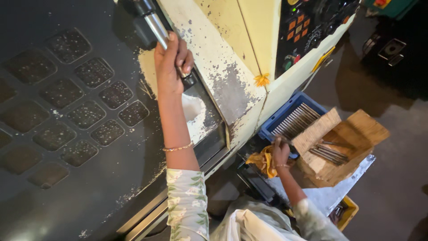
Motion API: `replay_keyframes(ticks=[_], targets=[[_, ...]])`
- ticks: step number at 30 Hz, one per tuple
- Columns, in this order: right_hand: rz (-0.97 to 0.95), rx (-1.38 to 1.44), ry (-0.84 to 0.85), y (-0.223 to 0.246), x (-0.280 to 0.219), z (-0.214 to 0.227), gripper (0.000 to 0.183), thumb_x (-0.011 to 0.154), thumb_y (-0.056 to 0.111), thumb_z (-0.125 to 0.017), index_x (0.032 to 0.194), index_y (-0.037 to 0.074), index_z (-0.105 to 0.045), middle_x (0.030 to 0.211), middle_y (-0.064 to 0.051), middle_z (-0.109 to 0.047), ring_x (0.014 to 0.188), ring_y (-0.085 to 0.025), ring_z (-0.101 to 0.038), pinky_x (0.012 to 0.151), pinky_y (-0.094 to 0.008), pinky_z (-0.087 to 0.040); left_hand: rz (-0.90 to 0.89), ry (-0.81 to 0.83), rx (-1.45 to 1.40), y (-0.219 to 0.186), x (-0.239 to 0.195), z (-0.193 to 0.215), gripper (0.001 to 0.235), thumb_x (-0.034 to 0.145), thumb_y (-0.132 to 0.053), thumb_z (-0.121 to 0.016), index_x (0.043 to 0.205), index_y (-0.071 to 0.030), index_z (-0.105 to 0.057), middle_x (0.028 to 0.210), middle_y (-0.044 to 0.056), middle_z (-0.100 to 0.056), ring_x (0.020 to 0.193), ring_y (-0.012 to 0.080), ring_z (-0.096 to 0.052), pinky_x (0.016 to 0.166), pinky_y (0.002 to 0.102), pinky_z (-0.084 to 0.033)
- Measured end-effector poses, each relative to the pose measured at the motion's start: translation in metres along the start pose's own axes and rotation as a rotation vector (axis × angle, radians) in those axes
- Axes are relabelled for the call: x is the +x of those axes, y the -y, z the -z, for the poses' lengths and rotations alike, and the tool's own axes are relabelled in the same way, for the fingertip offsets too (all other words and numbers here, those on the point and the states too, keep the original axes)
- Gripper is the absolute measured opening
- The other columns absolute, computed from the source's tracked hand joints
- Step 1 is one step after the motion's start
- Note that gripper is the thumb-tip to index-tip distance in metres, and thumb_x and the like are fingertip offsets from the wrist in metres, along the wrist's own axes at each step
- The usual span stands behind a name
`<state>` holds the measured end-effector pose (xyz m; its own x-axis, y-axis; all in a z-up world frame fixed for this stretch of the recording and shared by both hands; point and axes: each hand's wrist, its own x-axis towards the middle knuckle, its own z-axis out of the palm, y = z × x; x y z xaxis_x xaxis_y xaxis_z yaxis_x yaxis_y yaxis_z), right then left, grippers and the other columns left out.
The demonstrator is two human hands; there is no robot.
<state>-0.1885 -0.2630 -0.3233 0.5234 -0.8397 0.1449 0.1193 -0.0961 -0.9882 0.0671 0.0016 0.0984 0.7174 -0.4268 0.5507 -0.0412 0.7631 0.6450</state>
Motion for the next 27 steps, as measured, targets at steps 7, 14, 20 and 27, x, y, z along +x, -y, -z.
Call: replay_keyframes(ticks=[7,14,20,27], targets=[[-0.269,0.118,0.073,0.013,-0.114,-0.004,0.039,0.106,0.037,-0.05,0.111,0.004,-0.07,0.077,0.0,-0.064,0.065,-0.009,-0.055,0.059,-0.026,-0.044,0.0,0.062,-0.042,0.003,0.001,0.007,0.018,0.111,-0.024,-0.061,0.102,-0.01,-0.054,0.065,-0.001,-0.037,0.052,0.0135,-0.043,0.049,0.027,-0.034],[-0.385,0.884,0.033,0.122,-0.127,-0.013,0.036,0.107,0.045,-0.054,0.107,0.01,-0.065,0.079,0.004,-0.057,0.069,-0.008,-0.05,0.061,-0.024,-0.04,0.024,0.082,-0.072,0.006,0.001,0.013,0.023,0.109,-0.026,-0.066,0.103,-0.009,-0.053,0.068,0.0,-0.039,0.057,0.0149,-0.047,0.052,0.029,-0.037],[-0.621,1.459,0.267,0.208,-0.148,-0.022,0.03,0.106,0.041,-0.059,0.103,0.011,-0.063,0.073,0.005,-0.046,0.066,-0.007,-0.043,0.062,-0.024,-0.037,0.036,0.126,-0.111,0.01,0.003,0.021,0.019,0.11,-0.022,-0.066,0.107,-0.007,-0.056,0.071,0.0,-0.039,0.059,0.0136,-0.045,0.052,0.028,-0.038],[-0.668,1.591,0.461,0.248,-0.19,-0.039,0.032,0.11,0.04,-0.054,0.104,0.01,-0.062,0.074,0.006,-0.042,0.065,-0.006,-0.039,0.062,-0.025,-0.034,0.018,0.161,-0.178,0.017,0.004,0.029,0.016,0.116,-0.012,-0.063,0.107,-0.006,-0.052,0.072,0.002,-0.039,0.06,0.0115,-0.04,0.055,0.029,-0.039]])
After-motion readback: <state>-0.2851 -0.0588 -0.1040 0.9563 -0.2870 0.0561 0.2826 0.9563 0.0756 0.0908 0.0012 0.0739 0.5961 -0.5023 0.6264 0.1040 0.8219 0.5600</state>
